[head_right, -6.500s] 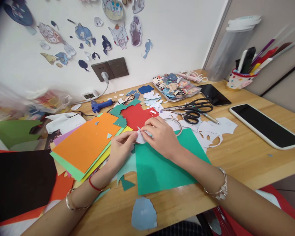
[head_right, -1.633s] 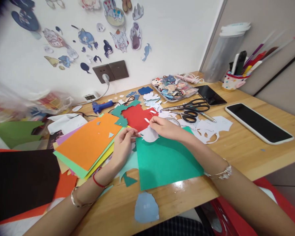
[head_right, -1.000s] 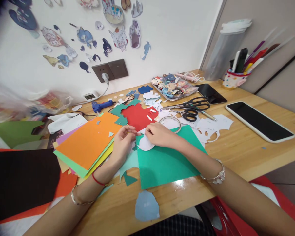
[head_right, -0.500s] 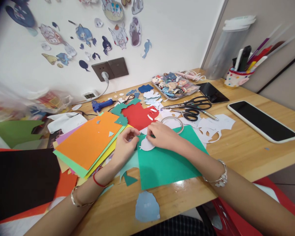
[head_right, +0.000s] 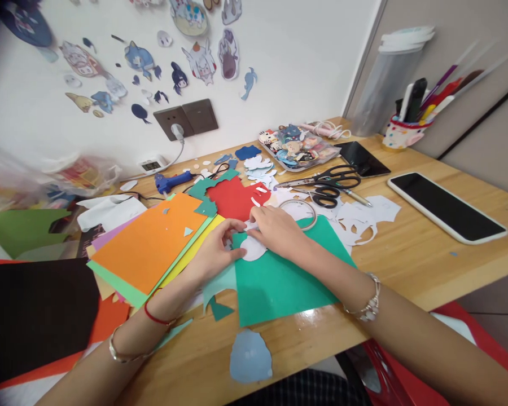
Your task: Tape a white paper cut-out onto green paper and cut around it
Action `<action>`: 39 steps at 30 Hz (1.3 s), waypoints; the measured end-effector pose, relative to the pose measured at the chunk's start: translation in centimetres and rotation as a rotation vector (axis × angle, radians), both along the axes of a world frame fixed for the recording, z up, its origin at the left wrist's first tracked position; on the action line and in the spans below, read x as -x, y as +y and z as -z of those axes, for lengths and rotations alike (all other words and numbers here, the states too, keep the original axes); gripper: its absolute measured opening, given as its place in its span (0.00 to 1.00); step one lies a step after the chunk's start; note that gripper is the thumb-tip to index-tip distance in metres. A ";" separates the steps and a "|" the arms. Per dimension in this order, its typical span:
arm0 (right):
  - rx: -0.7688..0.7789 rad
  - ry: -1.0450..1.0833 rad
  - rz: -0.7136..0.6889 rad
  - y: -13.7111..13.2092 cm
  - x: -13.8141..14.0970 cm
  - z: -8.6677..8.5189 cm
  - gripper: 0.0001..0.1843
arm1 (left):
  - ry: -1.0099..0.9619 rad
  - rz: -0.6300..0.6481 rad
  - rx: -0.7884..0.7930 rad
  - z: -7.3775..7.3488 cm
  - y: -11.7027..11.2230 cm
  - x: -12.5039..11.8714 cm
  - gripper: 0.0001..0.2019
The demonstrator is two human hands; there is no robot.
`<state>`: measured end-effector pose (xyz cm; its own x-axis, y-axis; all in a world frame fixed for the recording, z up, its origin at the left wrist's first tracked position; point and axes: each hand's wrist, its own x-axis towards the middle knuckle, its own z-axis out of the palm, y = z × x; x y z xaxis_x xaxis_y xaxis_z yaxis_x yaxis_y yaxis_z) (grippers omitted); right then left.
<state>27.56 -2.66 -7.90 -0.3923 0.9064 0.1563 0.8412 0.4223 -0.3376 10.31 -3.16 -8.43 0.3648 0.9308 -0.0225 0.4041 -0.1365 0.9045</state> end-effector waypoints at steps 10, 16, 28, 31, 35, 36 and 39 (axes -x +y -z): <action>0.065 -0.118 -0.225 0.3 -2.5 -1.8 0.24 | -0.062 0.033 0.118 -0.1 0.3 0.1 0.20; -0.058 -0.331 0.258 1.5 -6.6 -2.5 0.17 | 0.031 0.086 0.047 -2.0 0.3 0.6 0.06; -0.029 -0.473 0.682 4.0 -13.8 -0.3 0.20 | 0.136 -0.128 -0.424 -9.5 -0.3 3.8 0.06; -0.014 -0.470 0.689 4.8 -14.5 -0.3 0.16 | 0.074 -0.254 -0.499 -10.2 -0.2 4.8 0.04; -0.003 -0.418 0.665 5.9 -15.8 -0.2 0.19 | -0.120 -0.483 -0.528 -10.7 0.4 6.3 0.05; -0.009 -0.397 0.657 6.0 -16.1 -0.2 0.21 | -0.198 -0.550 -0.523 -10.8 0.7 6.7 0.05; -0.058 -0.319 0.645 6.2 -17.3 -0.3 0.22 | -0.482 -0.689 -0.397 -11.2 1.7 7.8 0.07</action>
